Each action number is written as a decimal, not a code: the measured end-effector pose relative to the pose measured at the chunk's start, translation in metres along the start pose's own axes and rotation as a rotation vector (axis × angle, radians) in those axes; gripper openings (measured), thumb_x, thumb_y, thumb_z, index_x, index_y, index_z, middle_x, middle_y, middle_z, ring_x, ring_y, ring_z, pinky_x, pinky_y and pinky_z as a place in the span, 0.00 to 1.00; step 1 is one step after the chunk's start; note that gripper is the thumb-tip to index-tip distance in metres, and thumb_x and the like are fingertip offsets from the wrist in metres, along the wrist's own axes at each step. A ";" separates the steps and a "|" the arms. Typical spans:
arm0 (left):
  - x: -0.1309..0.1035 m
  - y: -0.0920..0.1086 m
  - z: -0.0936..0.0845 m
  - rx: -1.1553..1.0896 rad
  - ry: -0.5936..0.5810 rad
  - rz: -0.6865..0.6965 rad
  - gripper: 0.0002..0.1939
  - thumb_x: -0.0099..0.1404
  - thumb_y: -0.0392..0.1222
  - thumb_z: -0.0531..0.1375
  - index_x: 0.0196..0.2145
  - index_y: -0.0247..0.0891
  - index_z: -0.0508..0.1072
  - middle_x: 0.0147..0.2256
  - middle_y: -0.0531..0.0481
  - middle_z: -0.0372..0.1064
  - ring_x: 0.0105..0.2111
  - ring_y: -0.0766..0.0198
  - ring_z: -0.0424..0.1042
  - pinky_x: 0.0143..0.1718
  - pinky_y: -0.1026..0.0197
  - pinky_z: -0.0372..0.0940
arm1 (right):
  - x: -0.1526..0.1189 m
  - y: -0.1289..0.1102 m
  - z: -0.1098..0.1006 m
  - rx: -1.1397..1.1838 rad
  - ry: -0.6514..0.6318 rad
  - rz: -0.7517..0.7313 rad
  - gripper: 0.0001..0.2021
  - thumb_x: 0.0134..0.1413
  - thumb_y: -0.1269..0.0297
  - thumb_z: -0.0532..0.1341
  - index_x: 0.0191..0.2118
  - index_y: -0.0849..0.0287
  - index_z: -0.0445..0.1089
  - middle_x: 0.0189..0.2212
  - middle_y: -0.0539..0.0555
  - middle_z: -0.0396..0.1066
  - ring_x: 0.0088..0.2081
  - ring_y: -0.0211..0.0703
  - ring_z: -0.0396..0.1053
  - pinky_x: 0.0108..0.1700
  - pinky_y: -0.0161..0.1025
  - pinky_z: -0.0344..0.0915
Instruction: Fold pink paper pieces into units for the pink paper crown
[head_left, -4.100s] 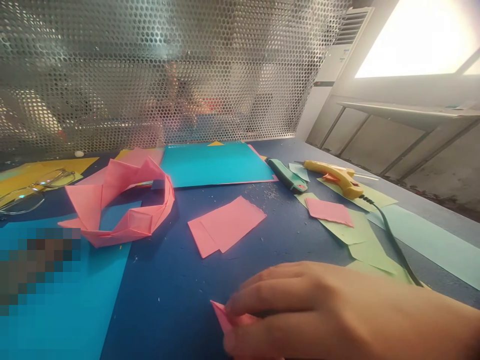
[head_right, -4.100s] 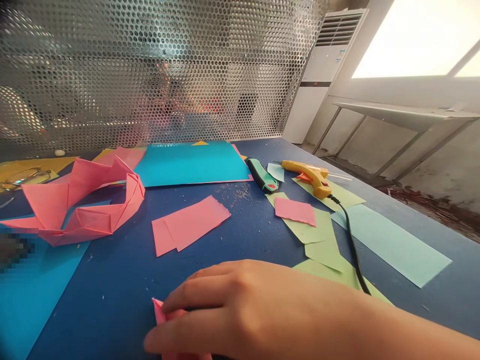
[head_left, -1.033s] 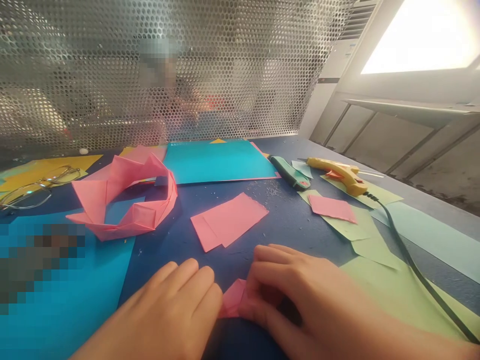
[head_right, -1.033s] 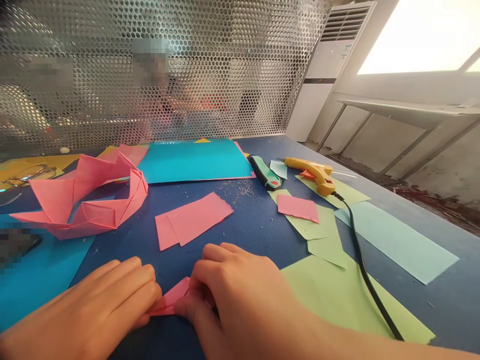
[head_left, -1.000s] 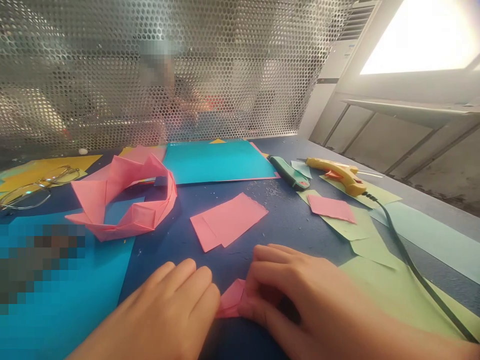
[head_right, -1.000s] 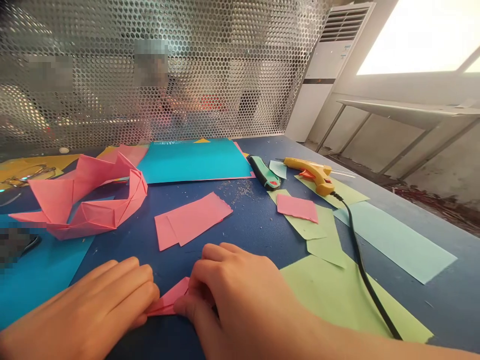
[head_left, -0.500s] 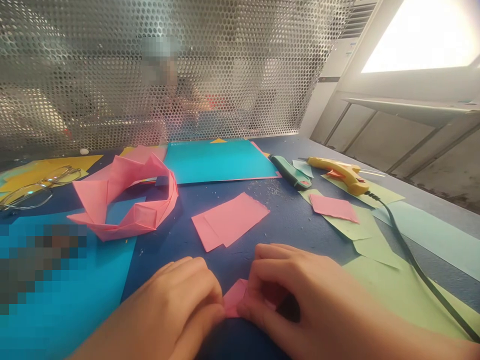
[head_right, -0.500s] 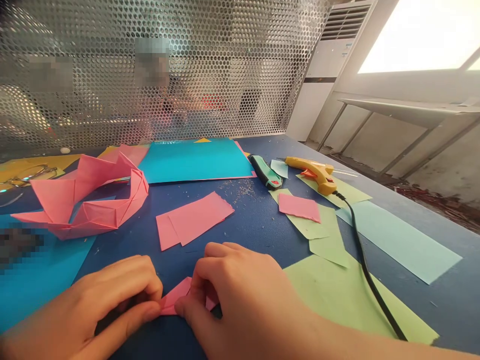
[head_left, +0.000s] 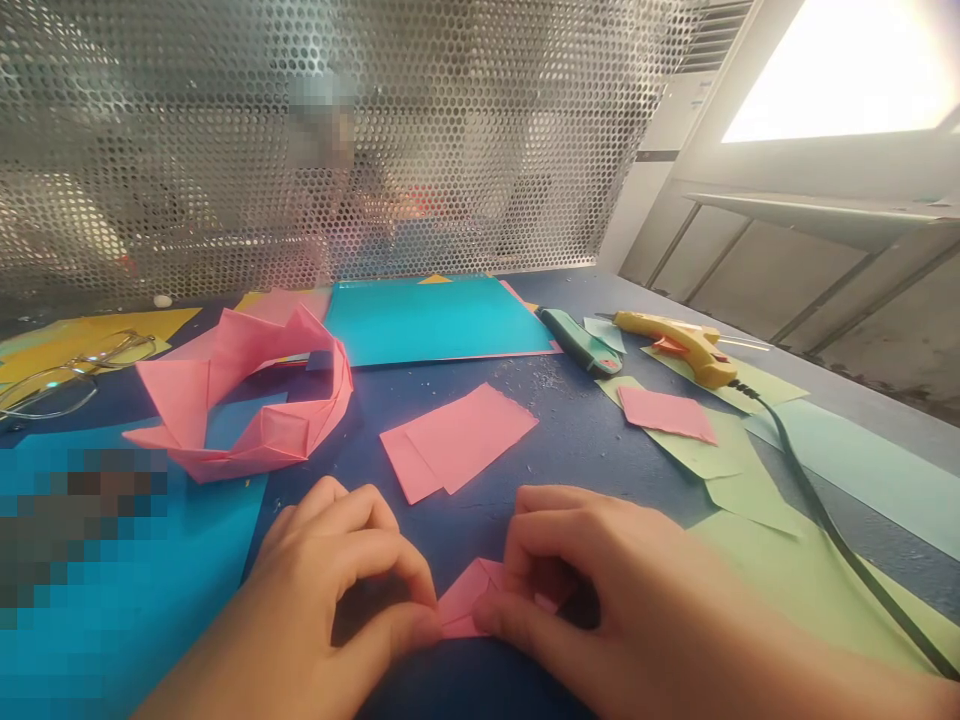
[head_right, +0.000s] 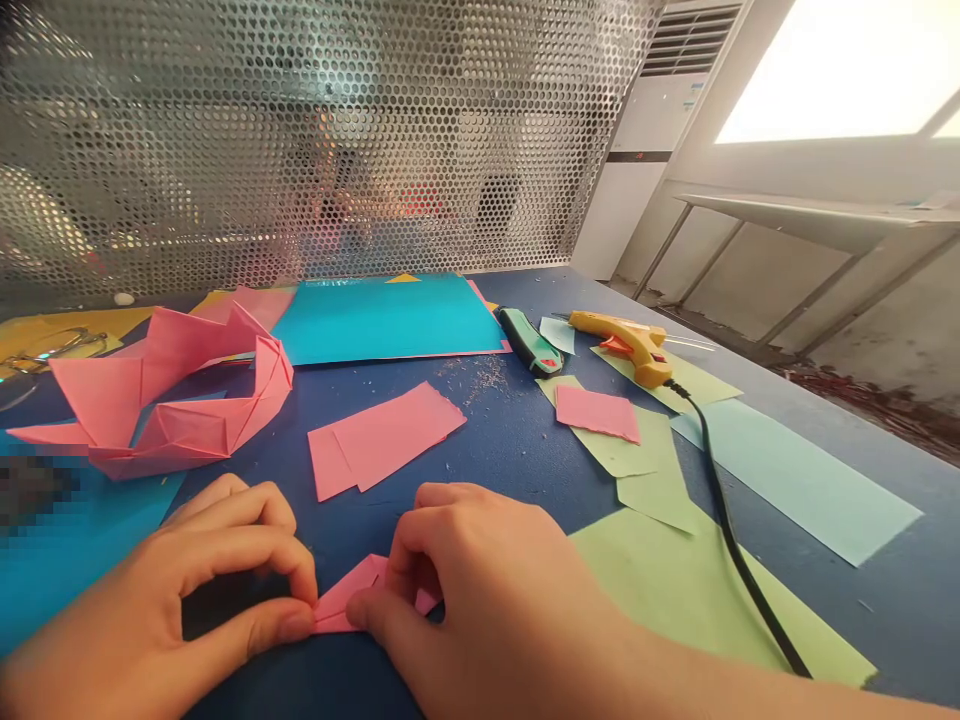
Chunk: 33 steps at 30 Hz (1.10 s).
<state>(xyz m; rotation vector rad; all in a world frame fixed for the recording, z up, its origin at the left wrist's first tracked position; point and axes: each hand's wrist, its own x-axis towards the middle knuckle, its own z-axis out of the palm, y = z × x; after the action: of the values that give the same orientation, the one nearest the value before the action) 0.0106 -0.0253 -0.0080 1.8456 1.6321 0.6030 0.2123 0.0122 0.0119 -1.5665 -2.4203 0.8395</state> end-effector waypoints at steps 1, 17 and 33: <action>0.000 0.000 0.000 -0.001 -0.007 -0.004 0.09 0.59 0.42 0.65 0.25 0.59 0.73 0.29 0.66 0.66 0.37 0.66 0.66 0.43 0.61 0.59 | 0.000 0.000 -0.001 -0.006 -0.005 0.018 0.13 0.51 0.63 0.66 0.20 0.56 0.66 0.23 0.46 0.69 0.23 0.35 0.63 0.25 0.32 0.56; 0.001 -0.001 -0.006 0.063 -0.157 -0.096 0.05 0.60 0.46 0.59 0.27 0.58 0.71 0.33 0.67 0.68 0.41 0.59 0.64 0.51 0.50 0.51 | 0.002 0.002 -0.005 0.007 -0.086 0.063 0.12 0.51 0.64 0.66 0.21 0.55 0.67 0.20 0.45 0.66 0.21 0.35 0.59 0.24 0.32 0.54; -0.002 -0.012 -0.004 -0.021 -0.173 -0.129 0.09 0.59 0.56 0.53 0.29 0.61 0.73 0.34 0.61 0.68 0.41 0.58 0.66 0.49 0.49 0.59 | 0.002 0.005 -0.013 0.138 -0.157 -0.057 0.10 0.53 0.78 0.64 0.34 0.54 0.72 0.30 0.43 0.70 0.26 0.32 0.62 0.26 0.28 0.59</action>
<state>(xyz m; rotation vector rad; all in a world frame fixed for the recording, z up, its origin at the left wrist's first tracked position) -0.0010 -0.0257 -0.0137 1.7115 1.6084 0.3922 0.2210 0.0205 0.0198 -1.4249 -2.4377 1.1315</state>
